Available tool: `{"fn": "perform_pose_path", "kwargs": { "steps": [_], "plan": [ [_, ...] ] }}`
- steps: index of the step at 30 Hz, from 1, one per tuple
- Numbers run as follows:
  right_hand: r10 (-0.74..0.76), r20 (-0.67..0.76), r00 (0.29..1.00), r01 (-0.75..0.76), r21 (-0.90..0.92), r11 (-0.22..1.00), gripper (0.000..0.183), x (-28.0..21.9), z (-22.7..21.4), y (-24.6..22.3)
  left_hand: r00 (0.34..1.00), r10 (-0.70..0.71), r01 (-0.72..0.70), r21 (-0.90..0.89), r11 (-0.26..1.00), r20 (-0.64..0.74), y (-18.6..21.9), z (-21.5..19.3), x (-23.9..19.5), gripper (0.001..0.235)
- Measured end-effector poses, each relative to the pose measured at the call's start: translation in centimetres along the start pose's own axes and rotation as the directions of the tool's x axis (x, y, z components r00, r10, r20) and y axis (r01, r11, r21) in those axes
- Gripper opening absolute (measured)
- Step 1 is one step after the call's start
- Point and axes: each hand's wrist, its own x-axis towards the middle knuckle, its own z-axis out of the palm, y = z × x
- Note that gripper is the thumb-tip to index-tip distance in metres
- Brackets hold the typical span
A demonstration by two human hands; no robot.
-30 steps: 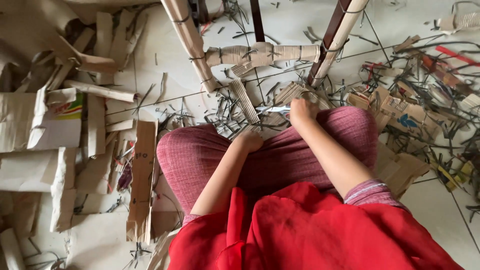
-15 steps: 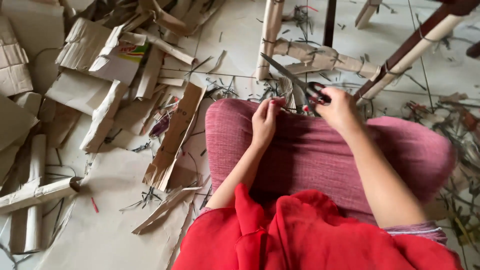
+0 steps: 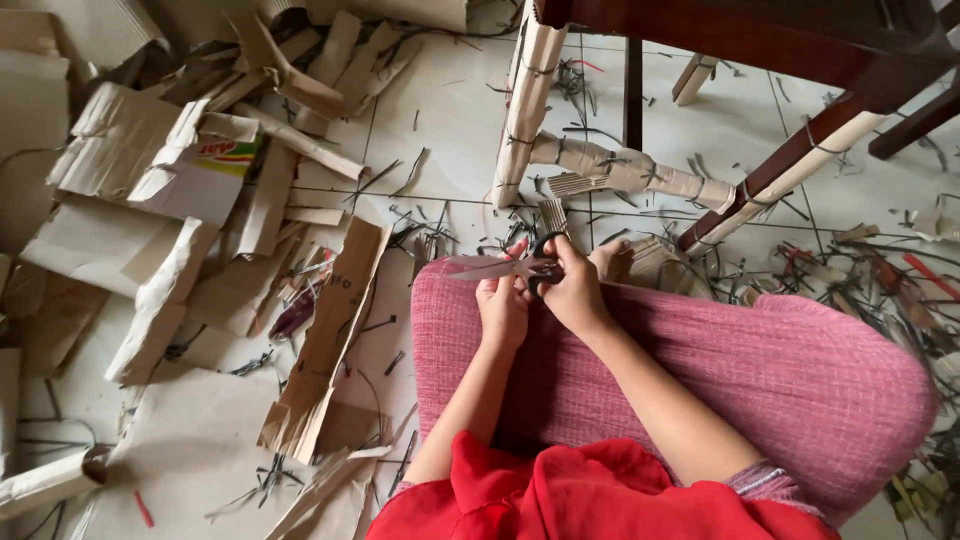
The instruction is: The person sits on the floor and uses scissors to cut black binding strips from rolled cardboard pieces. They then wrap and tie the strips around the legs and crossbars of a wooden chair to secure the cardboard rolls in place.
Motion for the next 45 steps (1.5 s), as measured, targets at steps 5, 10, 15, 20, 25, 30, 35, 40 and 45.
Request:
{"fn": "perform_pose_path", "kwargs": {
  "steps": [5,10,15,20,25,30,35,40,45],
  "plan": [
    [-0.154,-0.055,0.987,0.148,-0.11,0.983,0.042,1.0,-0.5,-0.4,0.995,0.09,-0.085,0.102,0.991,-0.047,0.3,2.2,0.7,0.02],
    [-0.399,-0.114,0.91,0.336,-0.36,0.87,0.042,3.2,-1.4,2.7,0.993,0.12,-0.11,0.311,0.944,-0.012,-1.0,0.2,2.6,0.012],
    [-0.555,-0.185,0.811,0.406,-0.506,0.761,0.031,8.2,-7.4,1.0,0.929,0.337,-0.368,0.445,0.816,0.151,1.3,2.0,4.9,0.02],
    [-0.623,-0.317,0.715,0.342,-0.619,0.707,0.033,12.6,-18.4,-0.7,0.807,0.485,-0.584,0.575,0.574,0.336,4.6,5.1,9.8,0.036],
    [-0.68,-0.401,0.614,0.35,-0.634,0.689,0.044,14.4,-27.7,1.5,0.755,0.48,-0.636,0.678,0.368,0.446,3.8,8.8,15.8,0.064],
    [-0.777,-0.276,0.566,0.386,-0.744,0.546,0.021,17.8,-29.8,3.1,0.595,0.594,-0.732,0.67,0.121,0.542,1.7,13.0,20.1,0.081],
    [-0.786,-0.263,0.56,0.44,-0.709,0.551,0.031,19.2,-29.3,3.0,0.58,0.698,-0.685,0.715,0.139,0.42,0.3,14.2,23.0,0.07],
    [-0.79,-0.262,0.554,0.46,-0.695,0.553,0.031,20.0,-29.2,3.7,0.55,0.744,-0.721,0.666,0.193,0.38,-0.5,13.7,24.7,0.066],
    [-0.79,-0.224,0.571,0.447,-0.722,0.528,0.036,21.2,-28.9,4.6,0.581,0.75,-0.675,0.702,0.226,0.318,-0.4,14.4,26.3,0.064]
  ]
}}
